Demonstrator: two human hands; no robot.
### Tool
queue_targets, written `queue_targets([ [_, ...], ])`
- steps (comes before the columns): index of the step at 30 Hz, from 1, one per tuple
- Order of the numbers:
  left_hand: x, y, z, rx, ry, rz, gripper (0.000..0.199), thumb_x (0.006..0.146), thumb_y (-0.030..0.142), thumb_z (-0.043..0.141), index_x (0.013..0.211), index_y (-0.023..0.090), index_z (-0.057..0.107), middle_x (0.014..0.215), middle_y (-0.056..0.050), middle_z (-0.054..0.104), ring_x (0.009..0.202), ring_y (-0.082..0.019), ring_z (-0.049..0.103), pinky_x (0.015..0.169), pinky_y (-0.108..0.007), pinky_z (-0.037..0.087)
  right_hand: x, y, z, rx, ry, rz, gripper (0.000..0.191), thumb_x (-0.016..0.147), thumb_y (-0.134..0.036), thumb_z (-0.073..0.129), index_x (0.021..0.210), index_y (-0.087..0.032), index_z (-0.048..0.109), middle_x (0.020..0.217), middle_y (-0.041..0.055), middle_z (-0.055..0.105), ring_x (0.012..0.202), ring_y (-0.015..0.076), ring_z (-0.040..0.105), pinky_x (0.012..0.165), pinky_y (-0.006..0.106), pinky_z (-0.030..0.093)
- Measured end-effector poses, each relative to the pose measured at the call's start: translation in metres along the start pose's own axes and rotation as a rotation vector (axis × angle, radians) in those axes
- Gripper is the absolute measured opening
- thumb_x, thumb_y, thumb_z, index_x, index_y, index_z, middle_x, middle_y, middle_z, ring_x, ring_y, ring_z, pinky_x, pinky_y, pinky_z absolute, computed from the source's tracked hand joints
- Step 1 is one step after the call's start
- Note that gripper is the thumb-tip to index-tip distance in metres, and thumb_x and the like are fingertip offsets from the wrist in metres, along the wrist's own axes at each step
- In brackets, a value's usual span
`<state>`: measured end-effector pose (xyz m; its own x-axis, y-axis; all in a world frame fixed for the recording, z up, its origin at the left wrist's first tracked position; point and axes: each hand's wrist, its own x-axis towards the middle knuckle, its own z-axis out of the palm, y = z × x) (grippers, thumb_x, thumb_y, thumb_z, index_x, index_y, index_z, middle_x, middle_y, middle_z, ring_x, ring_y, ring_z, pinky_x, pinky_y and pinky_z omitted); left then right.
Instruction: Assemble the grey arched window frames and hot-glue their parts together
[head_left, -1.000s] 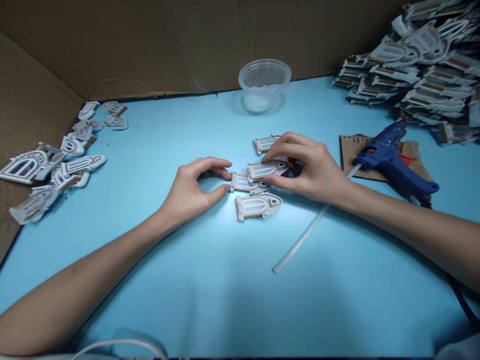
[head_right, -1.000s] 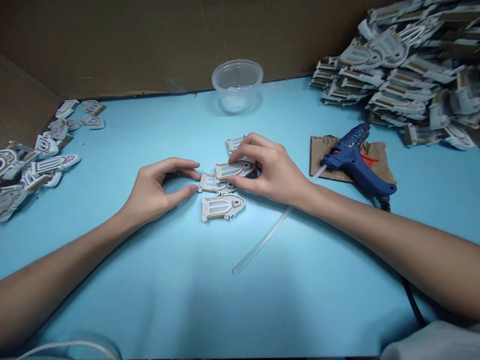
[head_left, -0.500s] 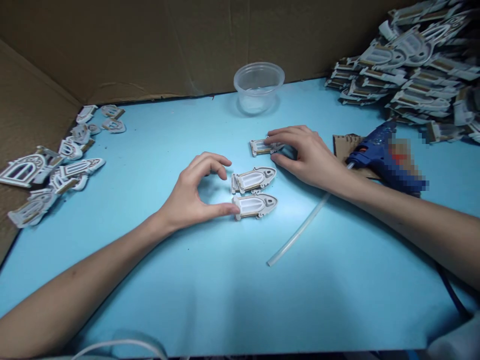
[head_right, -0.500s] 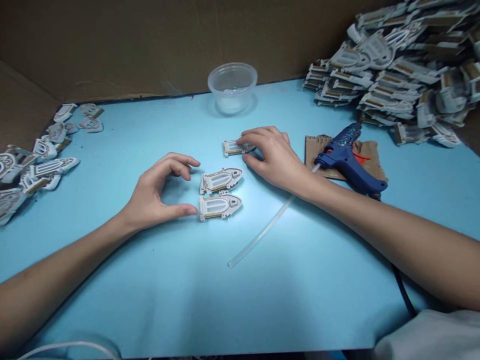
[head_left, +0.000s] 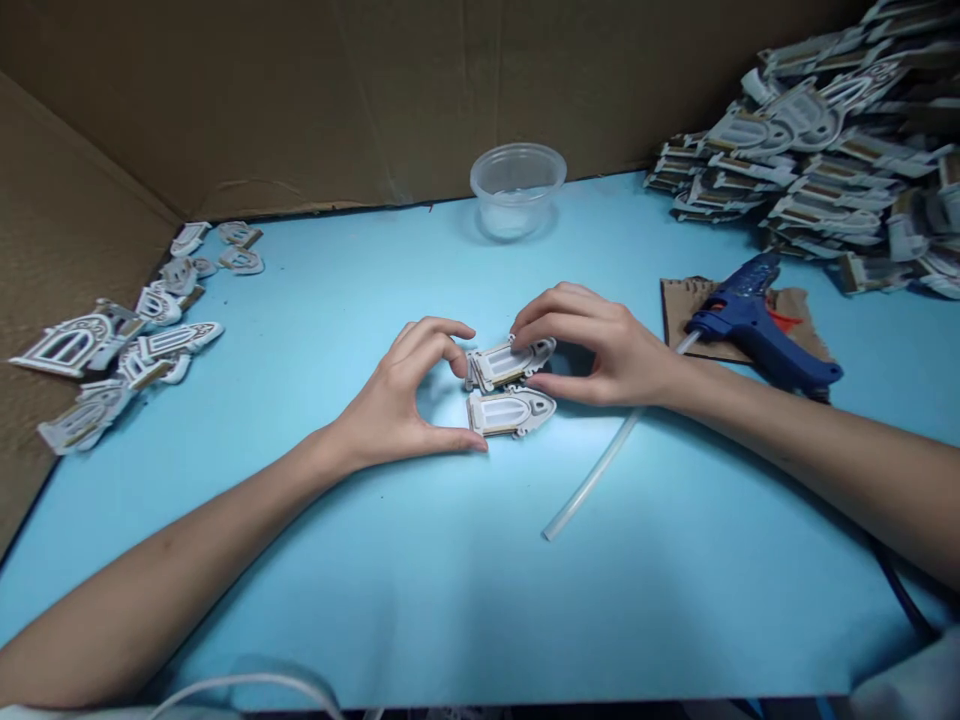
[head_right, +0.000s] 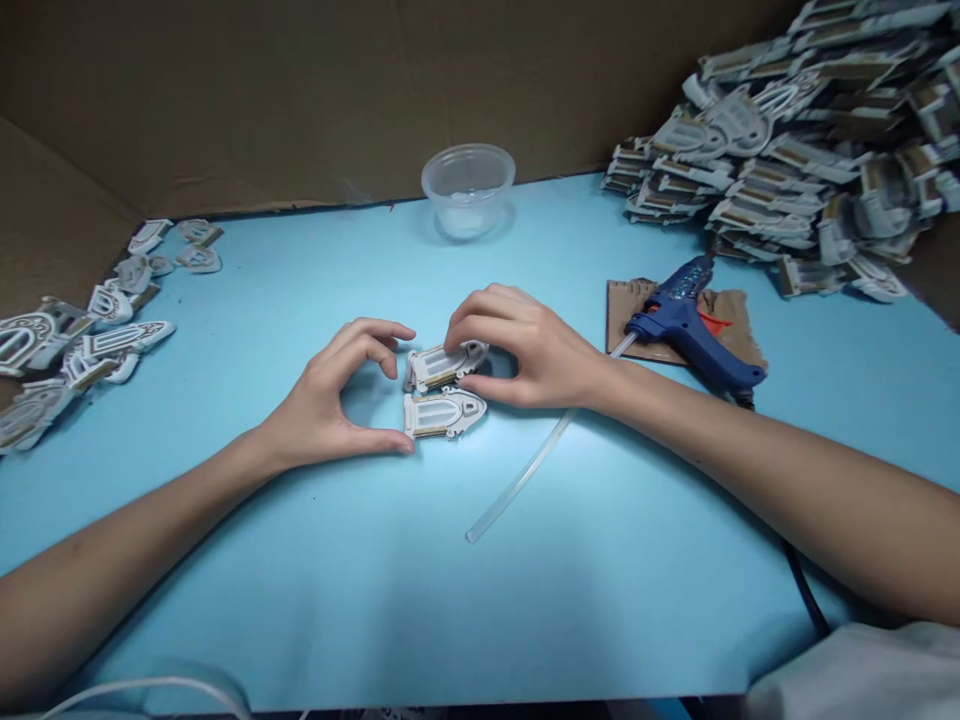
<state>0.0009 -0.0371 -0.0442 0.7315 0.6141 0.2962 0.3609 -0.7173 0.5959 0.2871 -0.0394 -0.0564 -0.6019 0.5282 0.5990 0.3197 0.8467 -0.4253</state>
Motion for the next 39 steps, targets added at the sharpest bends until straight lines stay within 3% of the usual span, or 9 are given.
queue_targets([
  [10,-0.001,-0.001,0.0,-0.046,-0.007,-0.001,0.063,0.07,0.06,0.091,0.103,0.021,0.054,0.139,-0.011,0.057,0.129,-0.028,0.056,0.109,-0.04,0.042,-0.001,0.004,-0.005,0.104,0.099,0.168,0.024,0.095,-0.033,0.07,0.112,-0.017,0.067,0.11,0.0117,0.071,0.103,0.0231,0.067,0.087,0.037,0.053],
  [13,0.0,-0.005,0.002,-0.166,0.076,-0.049,0.052,0.085,0.064,0.077,0.101,0.02,0.056,0.134,-0.012,0.061,0.124,-0.026,0.058,0.105,-0.039,0.044,-0.002,0.001,-0.004,0.031,0.046,0.103,0.051,0.092,-0.054,0.07,0.126,-0.017,0.064,0.121,0.0161,0.067,0.113,0.0281,0.065,0.095,0.043,0.052],
  [17,0.004,-0.011,0.005,-0.367,0.317,-0.206,0.044,0.101,0.061,0.056,0.094,0.018,0.057,0.12,-0.01,0.067,0.106,-0.022,0.063,0.092,-0.034,0.047,0.0,-0.015,0.005,-0.212,-0.223,-0.013,0.096,0.084,-0.081,0.061,0.157,-0.021,0.044,0.158,0.0221,0.044,0.139,0.0406,0.049,0.113,0.061,0.038],
  [20,0.006,-0.013,0.005,-0.405,0.415,-0.267,0.042,0.102,0.057,0.056,0.09,0.018,0.059,0.111,-0.008,0.07,0.096,-0.019,0.063,0.087,-0.031,0.047,0.009,-0.031,0.014,-0.365,-0.387,-0.057,0.087,0.093,-0.077,0.052,0.162,-0.026,0.039,0.164,0.0217,0.036,0.141,0.0433,0.042,0.114,0.065,0.032],
  [24,0.008,-0.014,0.003,-0.378,0.404,-0.333,0.04,0.1,0.057,0.059,0.092,0.018,0.064,0.11,-0.006,0.071,0.096,-0.019,0.062,0.087,-0.031,0.046,0.023,-0.047,0.023,-0.492,-0.51,0.005,0.057,0.102,-0.06,0.047,0.142,-0.022,0.061,0.137,0.0193,0.056,0.113,0.0338,0.054,0.099,0.049,0.043],
  [27,0.008,-0.016,0.003,-0.355,0.399,-0.369,0.042,0.098,0.059,0.058,0.096,0.019,0.067,0.11,-0.006,0.071,0.096,-0.019,0.062,0.085,-0.032,0.046,0.029,-0.045,0.024,-0.606,-0.526,0.105,0.049,0.103,-0.054,0.046,0.137,-0.024,0.062,0.122,0.0156,0.059,0.098,0.0291,0.055,0.085,0.041,0.042],
  [31,0.008,-0.018,0.004,-0.354,0.392,-0.359,0.038,0.094,0.056,0.063,0.089,0.018,0.064,0.107,-0.007,0.071,0.096,-0.02,0.063,0.085,-0.032,0.046,0.032,-0.009,0.006,-0.779,-0.565,0.301,0.052,0.105,-0.055,0.04,0.142,-0.023,0.058,0.123,0.0161,0.058,0.104,0.0289,0.057,0.087,0.038,0.039],
  [35,0.007,-0.02,0.007,-0.326,0.382,-0.356,0.035,0.091,0.052,0.065,0.086,0.018,0.064,0.104,-0.007,0.071,0.096,-0.021,0.064,0.084,-0.033,0.047,0.036,0.056,-0.036,-0.937,-0.602,0.495,0.052,0.108,-0.048,0.034,0.142,-0.017,0.059,0.125,0.0202,0.061,0.105,0.0296,0.058,0.092,0.039,0.037],
  [39,0.006,-0.021,0.009,-0.3,0.391,-0.329,0.031,0.088,0.049,0.066,0.085,0.018,0.066,0.101,-0.008,0.072,0.095,-0.022,0.066,0.084,-0.034,0.048,0.038,0.107,-0.071,-1.077,-0.54,0.664,0.053,0.108,-0.044,0.035,0.139,-0.011,0.062,0.129,0.0234,0.062,0.123,0.035,0.052,0.103,0.046,0.033],
])
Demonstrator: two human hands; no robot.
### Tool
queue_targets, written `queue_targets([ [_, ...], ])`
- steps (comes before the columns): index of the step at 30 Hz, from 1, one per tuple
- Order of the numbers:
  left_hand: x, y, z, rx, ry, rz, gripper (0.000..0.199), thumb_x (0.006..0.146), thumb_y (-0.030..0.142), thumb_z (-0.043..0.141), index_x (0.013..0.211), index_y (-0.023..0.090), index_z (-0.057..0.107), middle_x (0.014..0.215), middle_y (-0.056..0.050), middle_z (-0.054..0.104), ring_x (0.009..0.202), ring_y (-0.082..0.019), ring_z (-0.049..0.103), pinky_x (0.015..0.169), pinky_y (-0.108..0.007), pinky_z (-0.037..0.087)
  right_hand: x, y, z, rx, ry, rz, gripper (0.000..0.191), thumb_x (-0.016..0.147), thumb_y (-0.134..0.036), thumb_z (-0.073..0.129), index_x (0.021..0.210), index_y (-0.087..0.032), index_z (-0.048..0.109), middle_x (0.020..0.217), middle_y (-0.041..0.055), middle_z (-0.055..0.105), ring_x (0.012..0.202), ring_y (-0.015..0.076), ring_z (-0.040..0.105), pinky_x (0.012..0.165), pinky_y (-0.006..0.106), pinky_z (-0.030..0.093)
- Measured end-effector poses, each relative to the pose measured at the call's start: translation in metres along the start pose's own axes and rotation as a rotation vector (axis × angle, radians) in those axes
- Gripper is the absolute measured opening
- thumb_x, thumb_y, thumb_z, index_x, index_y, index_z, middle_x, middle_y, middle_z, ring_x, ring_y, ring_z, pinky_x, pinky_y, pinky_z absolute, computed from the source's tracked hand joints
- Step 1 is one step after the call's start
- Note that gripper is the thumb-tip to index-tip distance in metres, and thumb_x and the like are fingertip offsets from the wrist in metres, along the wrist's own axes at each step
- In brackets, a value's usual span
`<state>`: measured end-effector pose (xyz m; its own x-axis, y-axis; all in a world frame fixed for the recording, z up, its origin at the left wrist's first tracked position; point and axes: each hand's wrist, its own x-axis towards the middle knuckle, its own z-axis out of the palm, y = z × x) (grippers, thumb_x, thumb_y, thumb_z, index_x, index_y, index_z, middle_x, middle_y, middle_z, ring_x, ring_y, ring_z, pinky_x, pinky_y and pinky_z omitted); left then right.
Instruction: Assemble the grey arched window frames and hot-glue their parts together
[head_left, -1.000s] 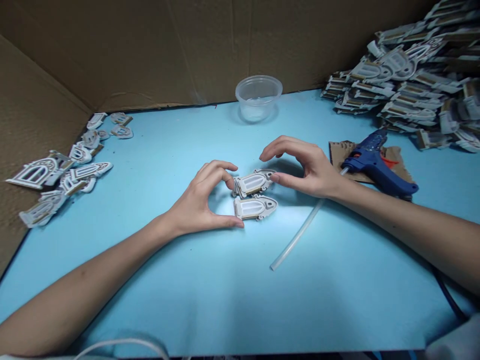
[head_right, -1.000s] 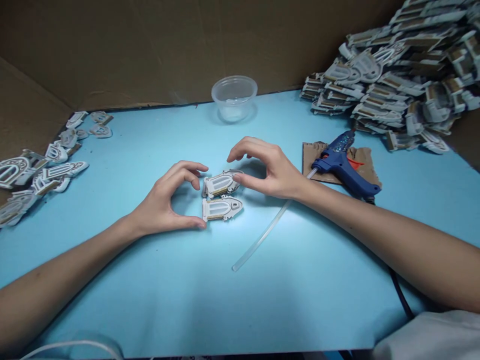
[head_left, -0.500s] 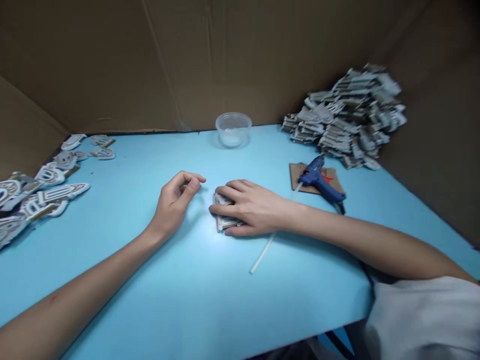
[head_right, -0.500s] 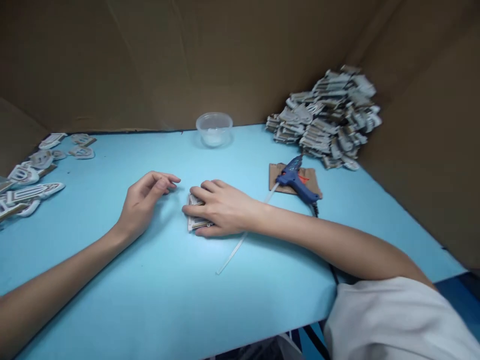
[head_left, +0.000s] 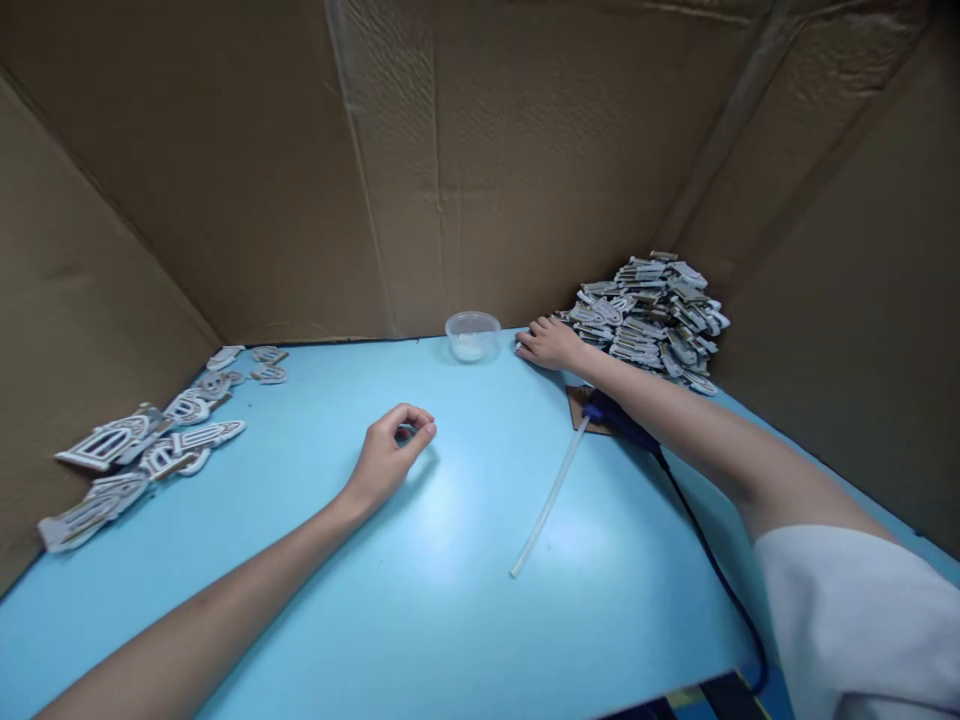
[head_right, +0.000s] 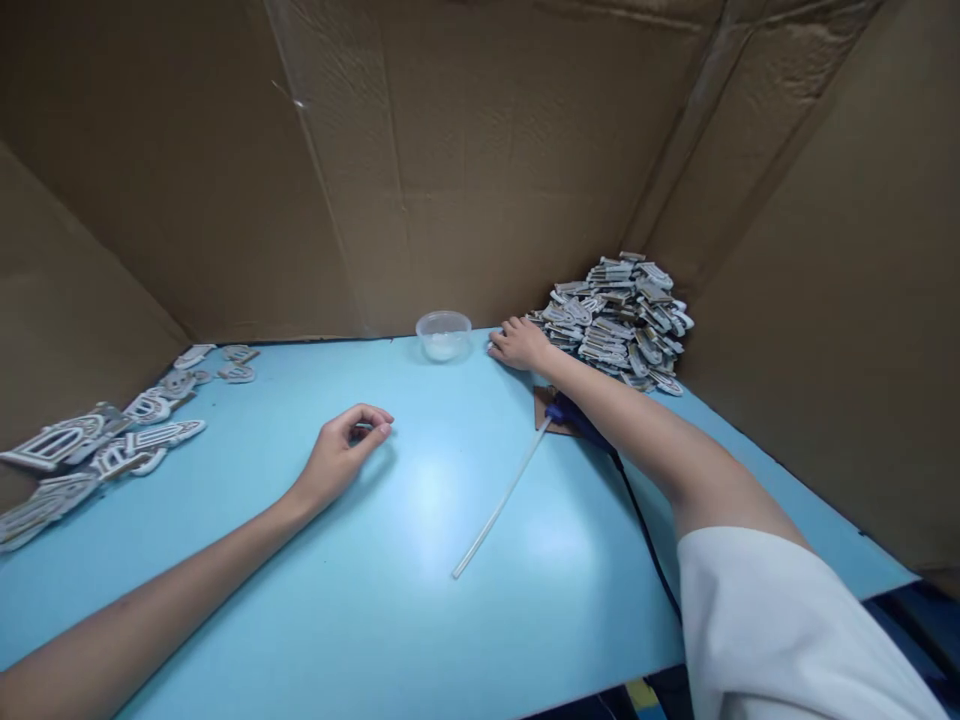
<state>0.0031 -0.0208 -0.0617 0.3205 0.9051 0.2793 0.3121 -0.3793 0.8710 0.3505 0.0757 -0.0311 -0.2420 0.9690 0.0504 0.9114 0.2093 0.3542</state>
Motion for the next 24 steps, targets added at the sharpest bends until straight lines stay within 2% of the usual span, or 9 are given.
queue_targets([
  [3,0.0,-0.002,0.0,0.012,0.001,0.021,0.029,0.087,0.046,0.065,0.085,0.018,0.066,0.098,-0.007,0.072,0.092,-0.021,0.066,0.083,-0.034,0.048,0.015,0.01,0.008,-0.038,0.003,0.166,0.052,0.107,-0.047,0.038,0.137,-0.011,0.062,0.14,0.0204,0.058,0.137,0.035,0.044,0.113,0.051,0.027],
  [6,-0.001,-0.002,0.0,0.013,0.002,0.037,0.027,0.088,0.045,0.065,0.086,0.018,0.066,0.097,-0.007,0.072,0.09,-0.02,0.066,0.083,-0.034,0.049,0.024,0.006,0.009,-0.048,-0.036,0.246,0.049,0.106,-0.047,0.044,0.137,-0.014,0.063,0.145,0.0171,0.056,0.143,0.0333,0.042,0.117,0.052,0.026],
  [11,-0.003,-0.002,0.004,0.002,0.002,0.048,0.023,0.088,0.041,0.065,0.086,0.018,0.067,0.091,-0.006,0.071,0.088,-0.02,0.067,0.08,-0.033,0.051,0.017,-0.008,-0.017,-0.051,-0.061,0.247,0.06,0.096,-0.044,0.06,0.145,-0.01,0.058,0.149,0.0257,0.054,0.141,0.0422,0.044,0.112,0.057,0.03],
  [13,-0.004,-0.003,0.006,0.001,0.0,0.051,0.02,0.088,0.038,0.065,0.086,0.018,0.067,0.09,-0.006,0.072,0.088,-0.019,0.067,0.079,-0.032,0.051,0.005,-0.019,-0.031,-0.06,-0.022,0.204,0.056,0.097,-0.041,0.058,0.141,-0.007,0.061,0.146,0.0284,0.056,0.141,0.0459,0.043,0.112,0.061,0.028],
  [15,-0.005,-0.003,0.007,0.01,0.004,0.053,0.016,0.088,0.034,0.066,0.085,0.018,0.068,0.09,-0.005,0.072,0.089,-0.018,0.067,0.08,-0.031,0.051,-0.011,-0.036,-0.042,-0.053,-0.005,0.134,0.047,0.098,-0.04,0.056,0.126,-0.005,0.069,0.132,0.0293,0.065,0.131,0.0482,0.052,0.105,0.059,0.035],
  [17,-0.006,-0.002,0.009,0.029,0.009,0.055,0.013,0.088,0.03,0.066,0.085,0.017,0.068,0.088,-0.004,0.072,0.086,-0.017,0.067,0.078,-0.03,0.051,-0.029,-0.06,-0.049,-0.006,-0.032,0.016,0.041,0.102,-0.041,0.047,0.113,-0.011,0.073,0.107,0.0226,0.074,0.104,0.0398,0.068,0.085,0.047,0.046],
  [19,-0.008,-0.001,0.011,0.063,0.024,0.064,0.013,0.089,0.029,0.065,0.086,0.017,0.066,0.089,-0.004,0.072,0.086,-0.016,0.067,0.077,-0.029,0.051,-0.045,-0.088,-0.053,0.04,-0.042,-0.116,0.044,0.106,-0.043,0.038,0.107,-0.018,0.073,0.098,0.0165,0.076,0.088,0.0333,0.072,0.072,0.039,0.045],
  [22,-0.016,0.005,0.01,0.147,0.057,0.092,0.015,0.094,0.031,0.06,0.089,0.017,0.063,0.092,-0.006,0.071,0.089,-0.018,0.066,0.078,-0.03,0.051,-0.059,-0.129,-0.056,0.074,-0.019,-0.313,0.038,0.105,-0.034,0.04,0.101,-0.017,0.073,0.098,0.0152,0.076,0.088,0.031,0.073,0.07,0.038,0.043],
  [24,-0.027,0.011,0.001,0.218,0.035,0.131,0.015,0.095,0.03,0.056,0.09,0.017,0.062,0.093,-0.008,0.072,0.089,-0.019,0.066,0.079,-0.032,0.05,-0.057,-0.148,-0.061,0.089,0.015,-0.421,0.036,0.105,-0.03,0.04,0.102,-0.016,0.072,0.101,0.0143,0.076,0.092,0.0296,0.073,0.073,0.037,0.044],
])
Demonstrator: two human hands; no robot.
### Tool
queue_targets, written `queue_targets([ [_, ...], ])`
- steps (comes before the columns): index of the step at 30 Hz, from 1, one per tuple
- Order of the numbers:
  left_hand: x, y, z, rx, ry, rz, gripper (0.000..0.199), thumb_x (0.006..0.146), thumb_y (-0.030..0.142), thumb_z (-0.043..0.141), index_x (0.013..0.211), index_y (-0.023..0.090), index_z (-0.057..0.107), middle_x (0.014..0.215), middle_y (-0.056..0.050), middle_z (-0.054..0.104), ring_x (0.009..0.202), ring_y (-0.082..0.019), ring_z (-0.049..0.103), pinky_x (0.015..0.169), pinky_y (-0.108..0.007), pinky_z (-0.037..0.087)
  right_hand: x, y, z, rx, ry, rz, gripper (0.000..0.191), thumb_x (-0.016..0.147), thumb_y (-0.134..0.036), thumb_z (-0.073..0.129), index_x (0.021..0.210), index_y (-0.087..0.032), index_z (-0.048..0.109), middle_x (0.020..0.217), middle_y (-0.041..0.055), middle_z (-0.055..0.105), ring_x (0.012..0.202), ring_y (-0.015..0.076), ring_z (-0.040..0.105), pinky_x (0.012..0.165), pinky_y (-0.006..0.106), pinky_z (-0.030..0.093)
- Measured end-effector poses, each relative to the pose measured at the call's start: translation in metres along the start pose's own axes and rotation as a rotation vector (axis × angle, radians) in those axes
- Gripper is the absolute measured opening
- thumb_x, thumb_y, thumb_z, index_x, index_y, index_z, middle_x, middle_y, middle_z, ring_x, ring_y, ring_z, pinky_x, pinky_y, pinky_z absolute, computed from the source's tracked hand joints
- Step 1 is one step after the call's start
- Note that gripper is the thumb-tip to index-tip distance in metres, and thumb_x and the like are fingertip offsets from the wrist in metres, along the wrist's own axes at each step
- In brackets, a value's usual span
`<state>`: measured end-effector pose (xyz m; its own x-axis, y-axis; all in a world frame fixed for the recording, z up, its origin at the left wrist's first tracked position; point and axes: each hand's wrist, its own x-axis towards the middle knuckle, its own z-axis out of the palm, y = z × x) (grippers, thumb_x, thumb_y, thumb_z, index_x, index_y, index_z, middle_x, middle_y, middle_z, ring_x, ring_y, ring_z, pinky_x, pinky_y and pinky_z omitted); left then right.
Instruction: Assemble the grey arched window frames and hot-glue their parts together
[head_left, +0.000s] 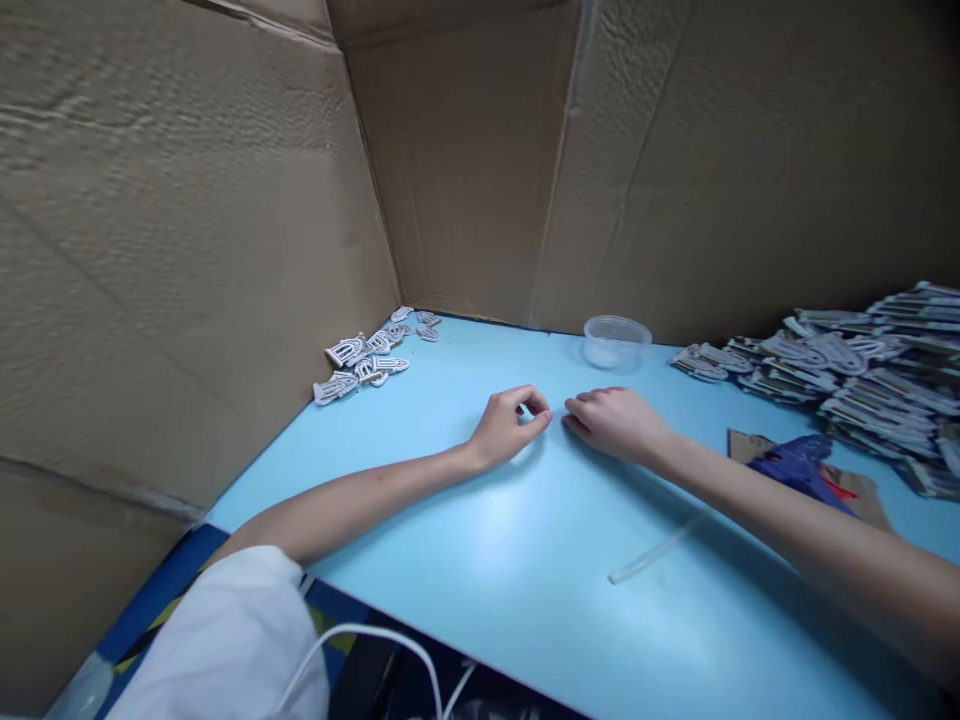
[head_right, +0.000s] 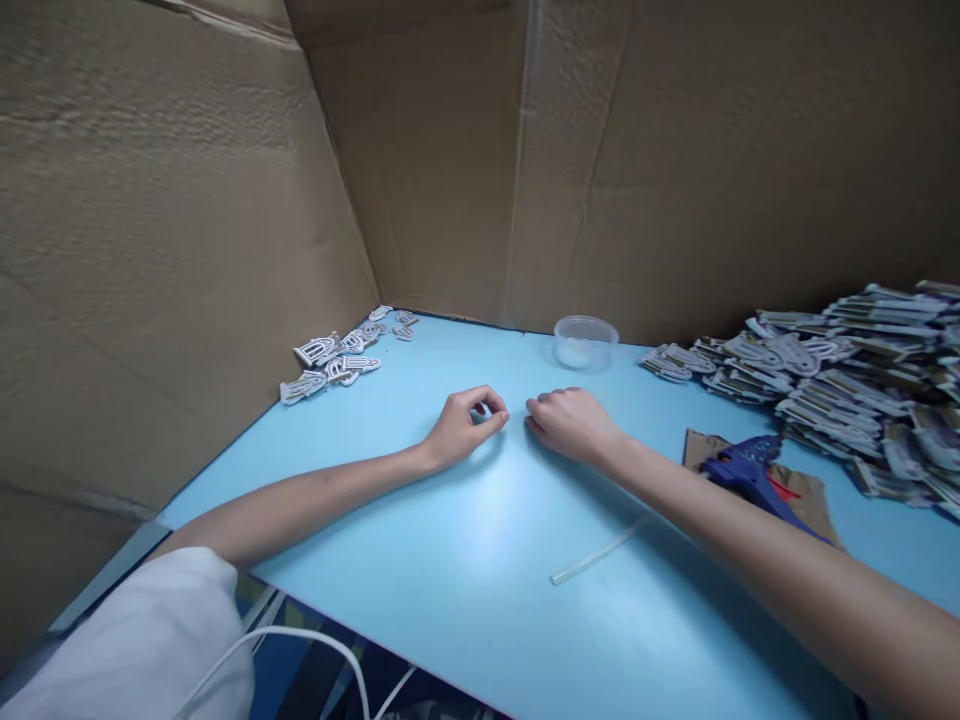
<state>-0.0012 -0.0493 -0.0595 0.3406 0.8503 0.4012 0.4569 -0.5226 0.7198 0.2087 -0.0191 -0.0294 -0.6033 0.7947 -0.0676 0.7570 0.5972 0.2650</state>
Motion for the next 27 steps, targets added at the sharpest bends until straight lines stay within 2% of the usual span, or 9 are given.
queue_targets([
  [4,-0.022,-0.003,-0.051,0.182,-0.184,0.15,0.015,0.082,0.033,0.071,0.081,0.02,0.064,0.088,-0.007,0.072,0.089,-0.022,0.066,0.092,-0.038,0.048,0.036,-0.01,-0.013,0.012,0.07,-0.13,0.031,0.103,-0.03,0.045,0.101,-0.015,0.072,0.105,0.0143,0.075,0.096,0.0287,0.072,0.074,0.036,0.044],
  [6,-0.03,-0.017,-0.088,0.29,-0.186,0.155,0.017,0.08,0.033,0.071,0.074,0.02,0.062,0.088,-0.008,0.072,0.091,-0.024,0.065,0.095,-0.04,0.046,0.061,-0.014,-0.021,0.025,0.104,-0.157,0.03,0.102,-0.029,0.047,0.102,-0.015,0.073,0.106,0.0147,0.074,0.097,0.0296,0.072,0.073,0.036,0.044],
  [8,-0.035,-0.038,-0.124,0.384,-0.116,0.109,0.015,0.085,0.034,0.064,0.08,0.021,0.065,0.094,-0.009,0.072,0.095,-0.025,0.065,0.095,-0.04,0.046,0.089,-0.022,-0.028,0.049,0.137,-0.18,0.029,0.101,-0.029,0.048,0.106,-0.015,0.072,0.109,0.0146,0.073,0.1,0.0302,0.071,0.073,0.036,0.045],
  [10,-0.037,-0.063,-0.156,0.466,0.032,0.017,0.019,0.091,0.033,0.054,0.089,0.02,0.067,0.095,-0.011,0.07,0.094,-0.025,0.064,0.094,-0.04,0.048,0.118,-0.035,-0.035,0.082,0.176,-0.193,0.03,0.101,-0.03,0.049,0.117,-0.016,0.07,0.117,0.0148,0.071,0.107,0.0305,0.069,0.076,0.036,0.047],
  [12,-0.038,-0.086,-0.181,0.549,0.186,-0.093,0.028,0.09,0.033,0.055,0.111,0.017,0.067,0.107,-0.013,0.069,0.096,-0.027,0.062,0.096,-0.044,0.048,0.148,-0.052,-0.042,0.122,0.201,-0.191,0.035,0.101,-0.03,0.05,0.13,-0.017,0.065,0.125,0.0157,0.067,0.112,0.0305,0.066,0.079,0.036,0.048],
  [13,-0.039,-0.095,-0.19,0.591,0.253,-0.14,0.041,0.088,0.033,0.059,0.125,0.016,0.063,0.115,-0.015,0.067,0.108,-0.031,0.06,0.103,-0.049,0.044,0.163,-0.061,-0.044,0.143,0.212,-0.183,0.04,0.099,-0.029,0.051,0.136,-0.017,0.062,0.128,0.0168,0.065,0.114,0.0308,0.065,0.08,0.036,0.049],
  [16,-0.042,-0.113,-0.204,0.681,0.34,-0.232,0.064,0.082,0.031,0.068,0.143,0.014,0.054,0.134,-0.02,0.06,0.129,-0.04,0.048,0.116,-0.059,0.031,0.209,-0.084,-0.048,0.212,0.235,-0.157,0.049,0.098,-0.028,0.055,0.145,-0.018,0.055,0.138,0.0183,0.06,0.12,0.0308,0.061,0.089,0.037,0.05],
  [22,-0.043,-0.121,-0.193,0.74,0.274,-0.228,0.049,0.089,0.034,0.07,0.135,0.019,0.065,0.131,-0.013,0.061,0.128,-0.034,0.049,0.118,-0.049,0.035,0.283,-0.109,-0.038,0.342,0.285,-0.139,0.052,0.103,-0.037,0.052,0.15,-0.015,0.051,0.156,0.0199,0.045,0.139,0.0348,0.047,0.11,0.051,0.042],
  [27,-0.04,-0.127,-0.187,0.764,0.262,-0.231,0.04,0.09,0.032,0.071,0.127,0.019,0.07,0.133,-0.012,0.06,0.126,-0.033,0.049,0.116,-0.049,0.038,0.317,-0.116,-0.025,0.434,0.311,-0.252,0.057,0.108,-0.046,0.042,0.157,-0.018,0.047,0.168,0.0165,0.031,0.153,0.0333,0.03,0.123,0.05,0.024],
])
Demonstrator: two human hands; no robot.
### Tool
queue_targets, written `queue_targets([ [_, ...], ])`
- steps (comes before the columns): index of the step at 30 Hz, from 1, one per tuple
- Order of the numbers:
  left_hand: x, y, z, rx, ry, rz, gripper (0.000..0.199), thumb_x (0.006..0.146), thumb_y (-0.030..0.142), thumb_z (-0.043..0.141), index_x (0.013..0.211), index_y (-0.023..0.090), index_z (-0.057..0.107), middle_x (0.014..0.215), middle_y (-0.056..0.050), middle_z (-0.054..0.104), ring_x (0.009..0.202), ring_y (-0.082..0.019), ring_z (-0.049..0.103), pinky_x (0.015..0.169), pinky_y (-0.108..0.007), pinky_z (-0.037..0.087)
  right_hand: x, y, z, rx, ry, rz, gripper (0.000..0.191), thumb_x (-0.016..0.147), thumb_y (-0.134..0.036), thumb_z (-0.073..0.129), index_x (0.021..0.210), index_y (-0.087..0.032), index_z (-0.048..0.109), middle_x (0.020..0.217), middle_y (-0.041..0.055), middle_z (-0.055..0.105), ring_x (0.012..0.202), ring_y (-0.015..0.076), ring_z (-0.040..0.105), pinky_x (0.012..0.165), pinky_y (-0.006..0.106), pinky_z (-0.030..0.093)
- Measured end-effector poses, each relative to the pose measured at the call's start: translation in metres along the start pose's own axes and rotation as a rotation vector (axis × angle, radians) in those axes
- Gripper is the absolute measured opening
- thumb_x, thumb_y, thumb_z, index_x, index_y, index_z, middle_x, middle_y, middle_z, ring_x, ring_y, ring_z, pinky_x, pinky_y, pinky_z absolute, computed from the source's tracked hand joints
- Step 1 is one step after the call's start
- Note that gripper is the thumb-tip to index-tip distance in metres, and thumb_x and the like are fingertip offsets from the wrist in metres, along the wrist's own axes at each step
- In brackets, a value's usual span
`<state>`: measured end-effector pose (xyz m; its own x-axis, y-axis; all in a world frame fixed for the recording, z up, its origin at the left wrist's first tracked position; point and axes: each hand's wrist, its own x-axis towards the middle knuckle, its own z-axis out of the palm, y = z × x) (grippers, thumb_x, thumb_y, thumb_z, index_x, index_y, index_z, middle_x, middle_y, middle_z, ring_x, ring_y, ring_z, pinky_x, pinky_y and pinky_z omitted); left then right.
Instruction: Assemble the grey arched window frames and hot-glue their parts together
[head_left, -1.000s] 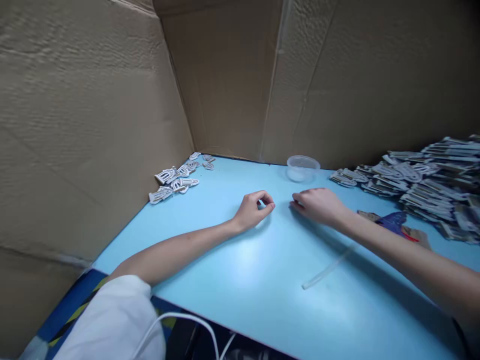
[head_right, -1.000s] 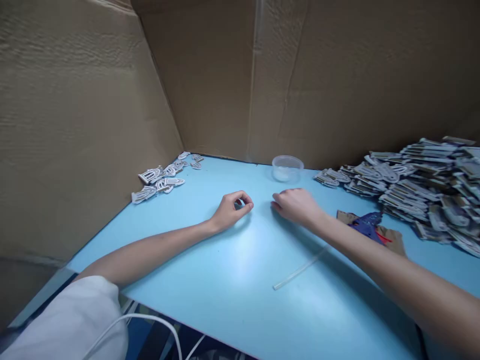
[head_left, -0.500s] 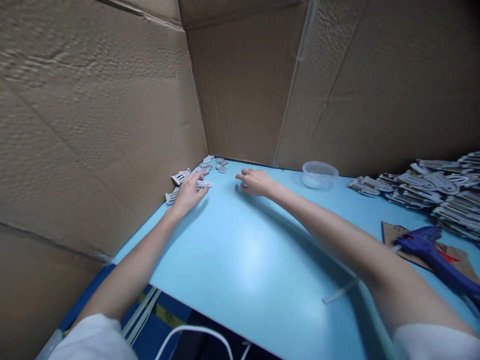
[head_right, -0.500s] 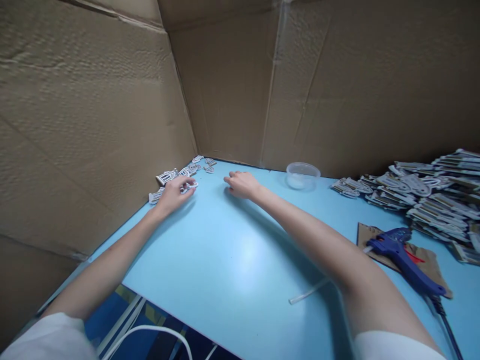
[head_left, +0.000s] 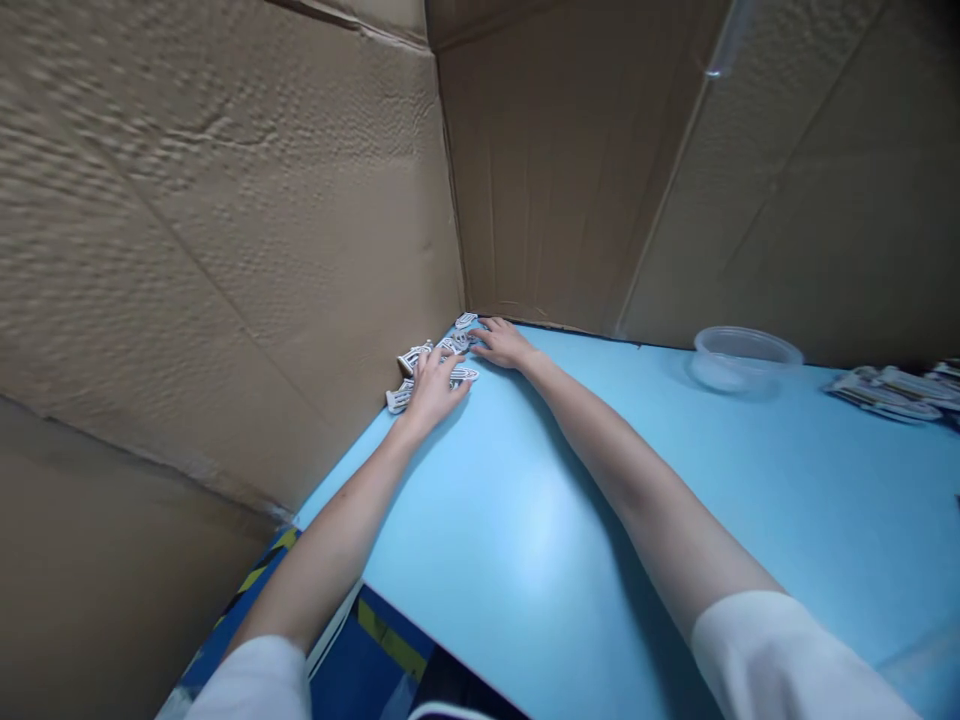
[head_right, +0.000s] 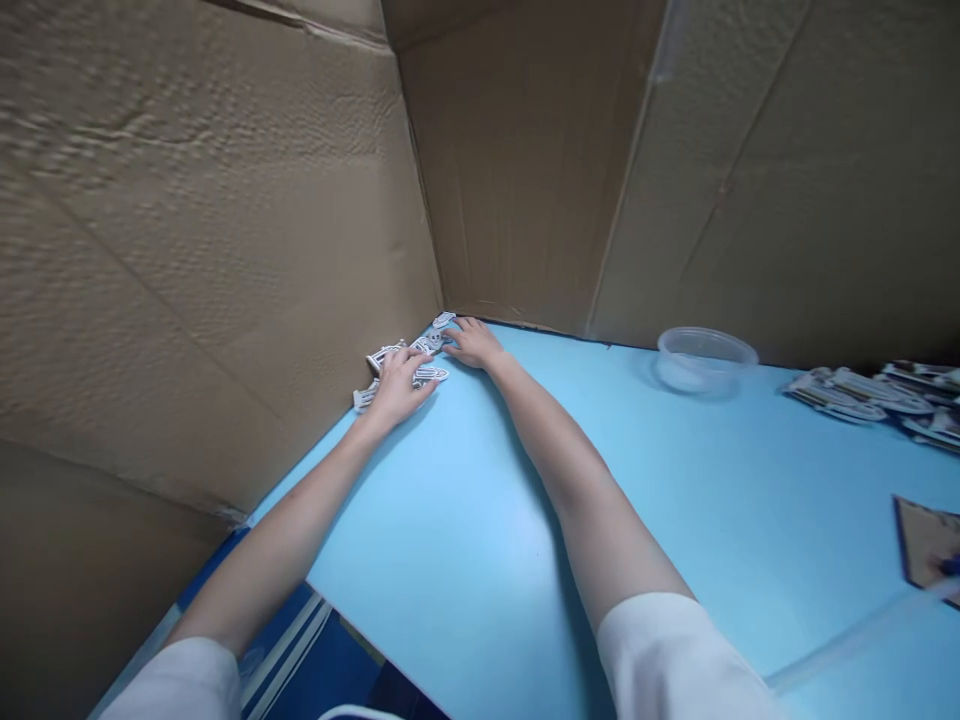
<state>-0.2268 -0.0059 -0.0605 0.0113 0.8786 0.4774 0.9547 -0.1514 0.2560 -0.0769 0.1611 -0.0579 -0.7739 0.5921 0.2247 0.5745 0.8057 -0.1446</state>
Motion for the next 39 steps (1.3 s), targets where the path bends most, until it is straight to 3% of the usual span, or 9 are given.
queue_targets([
  [7,0.001,-0.005,0.005,0.005,0.022,-0.007,0.036,0.092,0.032,0.07,0.124,0.018,0.072,0.134,-0.012,0.06,0.129,-0.032,0.047,0.116,-0.048,0.038,0.015,0.006,0.013,0.097,-0.09,-0.059,0.06,0.109,-0.052,0.037,0.161,-0.022,0.043,0.165,0.0151,0.042,0.151,0.0333,0.037,0.123,0.056,0.021],
  [12,0.002,-0.006,0.005,-0.028,0.023,0.004,0.034,0.092,0.032,0.07,0.123,0.019,0.071,0.133,-0.011,0.061,0.129,-0.031,0.049,0.118,-0.047,0.037,-0.017,0.017,0.001,0.117,-0.092,-0.025,0.059,0.11,-0.048,0.032,0.162,-0.02,0.042,0.164,0.0155,0.043,0.151,0.0317,0.039,0.123,0.052,0.024],
  [17,0.004,-0.005,0.002,-0.044,0.025,0.013,0.033,0.09,0.032,0.068,0.12,0.018,0.071,0.132,-0.012,0.061,0.128,-0.031,0.05,0.118,-0.049,0.037,-0.103,0.025,-0.015,0.11,-0.069,0.032,0.063,0.11,-0.05,0.031,0.164,-0.019,0.04,0.167,0.0183,0.038,0.155,0.0356,0.034,0.126,0.054,0.02],
  [22,0.003,0.011,-0.003,-0.09,0.006,0.066,0.032,0.09,0.034,0.066,0.118,0.018,0.071,0.132,-0.013,0.061,0.129,-0.032,0.05,0.12,-0.051,0.034,-0.236,0.02,-0.04,0.136,-0.069,0.113,0.068,0.109,-0.057,0.025,0.165,-0.021,0.037,0.17,0.0162,0.032,0.16,0.0344,0.026,0.129,0.058,0.016],
  [26,-0.002,0.05,-0.001,-0.178,-0.025,0.167,0.044,0.095,0.043,0.063,0.129,0.016,0.066,0.136,-0.015,0.06,0.133,-0.034,0.048,0.119,-0.054,0.034,-0.333,-0.003,-0.064,0.198,-0.102,0.169,0.073,0.107,-0.066,0.023,0.167,-0.027,0.034,0.174,0.0109,0.023,0.162,0.0347,0.019,0.13,0.062,0.015],
  [29,-0.009,0.095,0.004,-0.27,-0.107,0.295,0.052,0.099,0.049,0.061,0.14,0.017,0.059,0.136,-0.013,0.062,0.129,-0.03,0.053,0.115,-0.049,0.04,-0.374,-0.02,-0.076,0.236,-0.123,0.236,0.073,0.105,-0.069,0.024,0.166,-0.029,0.035,0.175,0.0075,0.022,0.162,0.0354,0.017,0.13,0.062,0.016],
  [33,-0.019,0.161,0.016,-0.369,-0.22,0.467,0.044,0.101,0.048,0.061,0.137,0.022,0.061,0.135,-0.009,0.063,0.127,-0.025,0.056,0.112,-0.041,0.043,-0.389,-0.023,-0.083,0.311,-0.056,0.244,0.073,0.105,-0.068,0.03,0.166,-0.028,0.033,0.174,0.008,0.024,0.163,0.0322,0.019,0.131,0.058,0.021],
  [36,-0.03,0.2,0.028,-0.395,-0.207,0.486,0.035,0.1,0.05,0.062,0.113,0.019,0.071,0.123,-0.01,0.063,0.12,-0.025,0.056,0.108,-0.041,0.045,-0.387,-0.008,-0.087,0.298,0.11,0.263,0.065,0.107,-0.059,0.039,0.16,-0.023,0.042,0.17,0.0126,0.034,0.158,0.0321,0.029,0.128,0.056,0.03],
  [39,-0.044,0.22,0.035,-0.358,-0.184,0.464,0.052,0.084,0.063,0.078,0.105,0.015,0.07,0.113,-0.013,0.059,0.108,-0.029,0.054,0.099,-0.045,0.048,-0.387,0.01,-0.087,0.282,0.29,0.278,0.046,0.108,-0.041,0.044,0.147,-0.018,0.054,0.158,0.0163,0.048,0.148,0.0321,0.044,0.121,0.056,0.04],
])
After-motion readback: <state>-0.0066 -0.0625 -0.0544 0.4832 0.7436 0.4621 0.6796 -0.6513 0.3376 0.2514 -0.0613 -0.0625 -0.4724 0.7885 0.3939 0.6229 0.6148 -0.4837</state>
